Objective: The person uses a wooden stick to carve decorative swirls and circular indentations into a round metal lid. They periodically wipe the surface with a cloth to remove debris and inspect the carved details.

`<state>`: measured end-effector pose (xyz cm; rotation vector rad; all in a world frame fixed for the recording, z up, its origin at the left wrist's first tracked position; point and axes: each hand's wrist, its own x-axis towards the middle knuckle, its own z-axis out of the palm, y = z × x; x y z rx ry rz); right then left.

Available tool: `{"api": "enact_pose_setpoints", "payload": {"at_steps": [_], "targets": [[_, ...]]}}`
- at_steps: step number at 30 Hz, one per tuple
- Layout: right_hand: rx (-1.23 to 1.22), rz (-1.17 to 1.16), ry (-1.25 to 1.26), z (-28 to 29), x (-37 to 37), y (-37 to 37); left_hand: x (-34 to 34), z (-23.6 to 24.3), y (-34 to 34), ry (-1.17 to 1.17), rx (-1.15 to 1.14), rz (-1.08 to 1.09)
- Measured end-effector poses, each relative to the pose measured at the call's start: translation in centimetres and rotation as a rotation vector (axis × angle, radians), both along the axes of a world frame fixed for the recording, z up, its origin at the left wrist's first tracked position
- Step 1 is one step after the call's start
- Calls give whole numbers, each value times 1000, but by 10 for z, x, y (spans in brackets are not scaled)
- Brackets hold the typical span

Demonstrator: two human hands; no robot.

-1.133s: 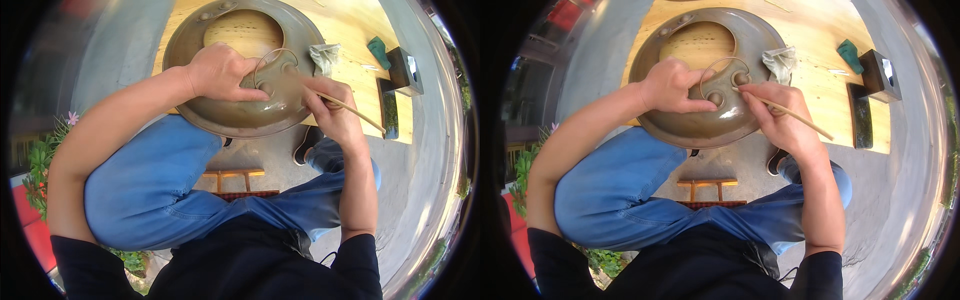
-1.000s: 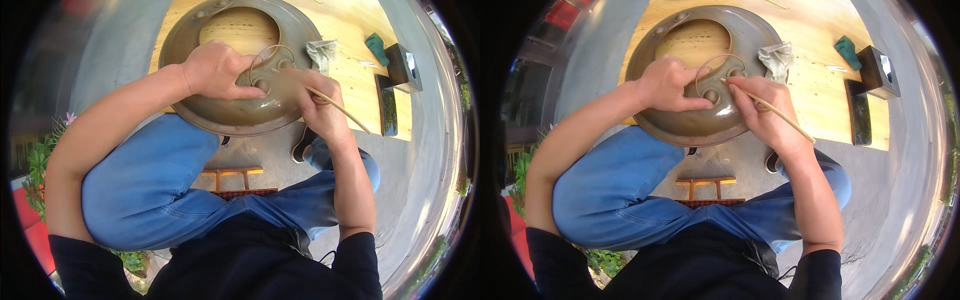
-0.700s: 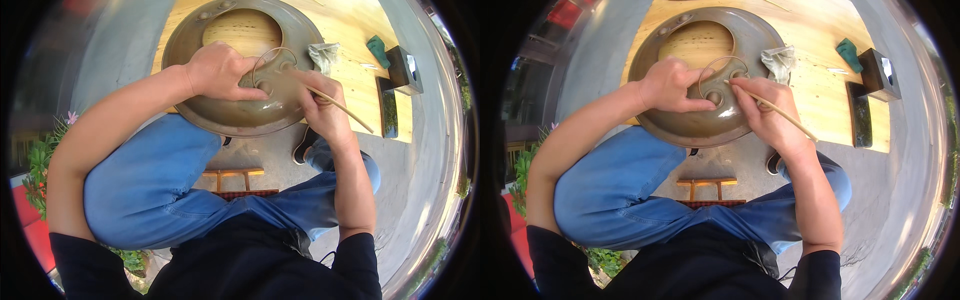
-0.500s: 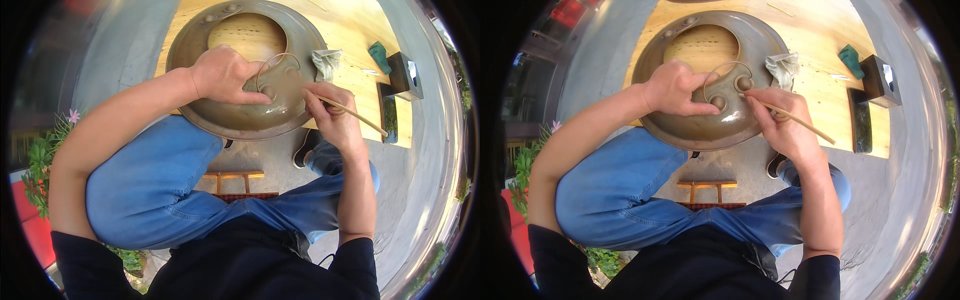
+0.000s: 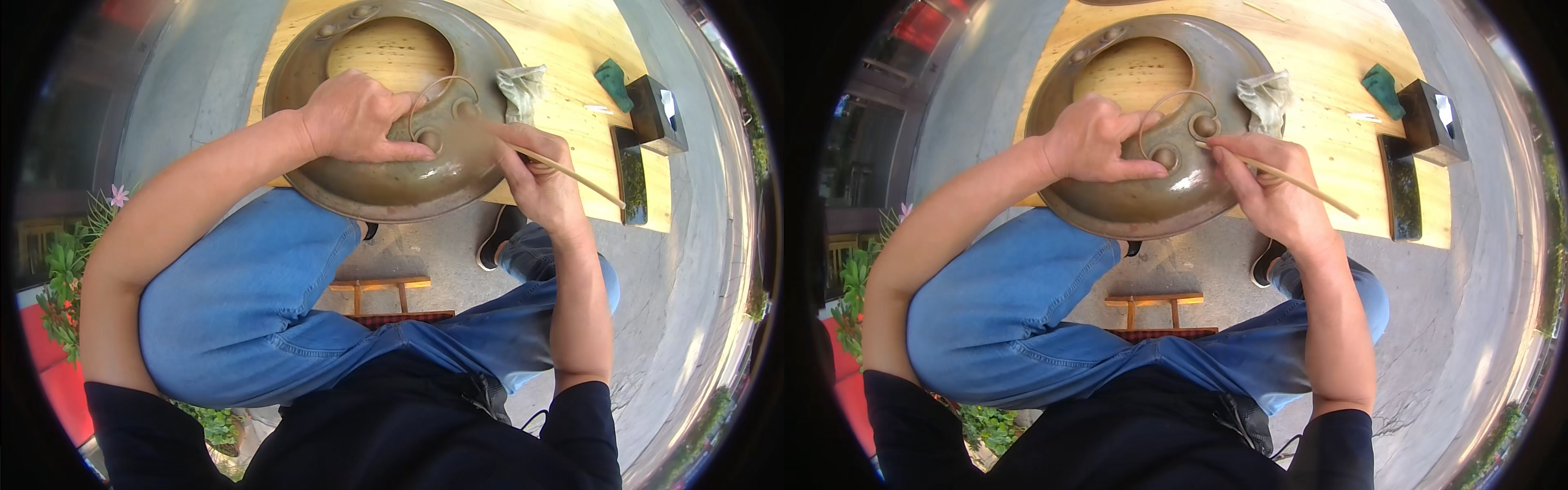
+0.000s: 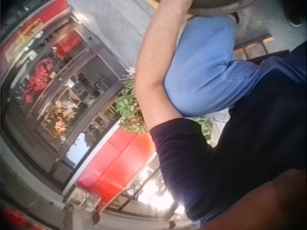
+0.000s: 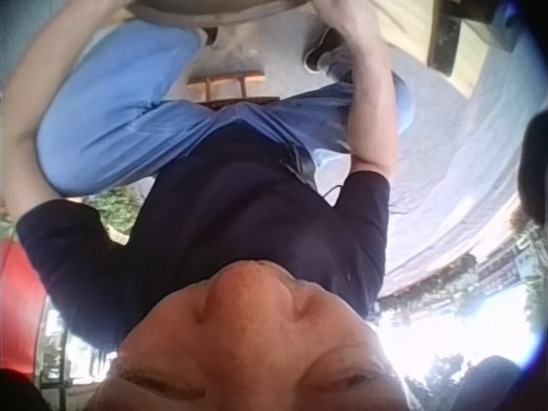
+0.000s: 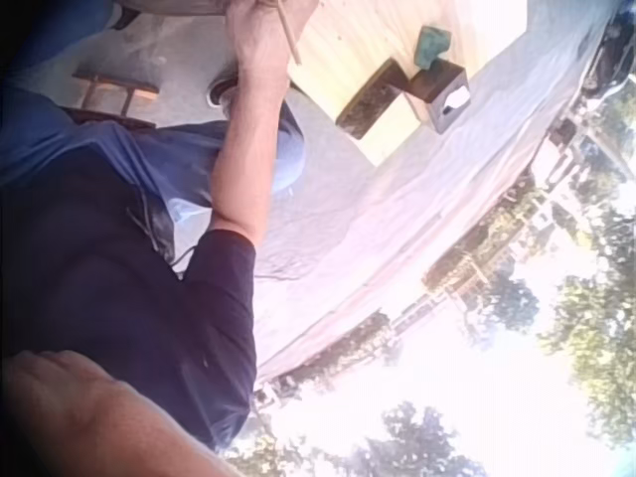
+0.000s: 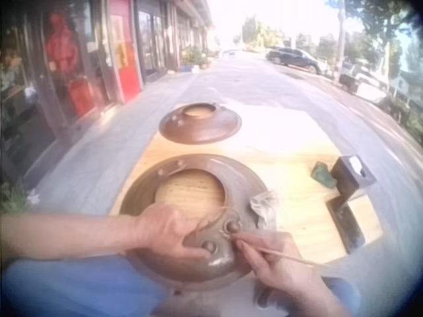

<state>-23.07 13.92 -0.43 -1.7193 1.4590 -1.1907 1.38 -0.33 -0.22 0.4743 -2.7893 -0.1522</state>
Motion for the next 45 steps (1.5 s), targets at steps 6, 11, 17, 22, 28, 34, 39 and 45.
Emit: {"api": "enact_pose_setpoints", "payload": {"at_steps": [6, 11, 17, 22, 28, 34, 39, 45], "targets": [[182, -87, -215, 3, -2, -2, -3, -4, 0, 35, -25, -24], [144, -102, -155, -1, -1, -5, -3, -1, 0, 2, -15, -29], [99, -108, -103, 0, 4, -2, 0, -7, -5, -25, 17, -39], [133, -228, -177, -9, -16, -10, -4, -1, -3, -7, 6, -46], [82, -106, -124, -6, 1, -1, -2, 0, -2, 1, -6, -35], [-114, -86, 28, -14, 10, 5, -4, -5, -2, 36, 16, -31], [-78, -175, 46, -15, -5, -4, -3, -7, -3, 34, -13, -31], [85, -185, -120, -18, -8, -5, -3, -5, 0, 20, 3, -30]]}}
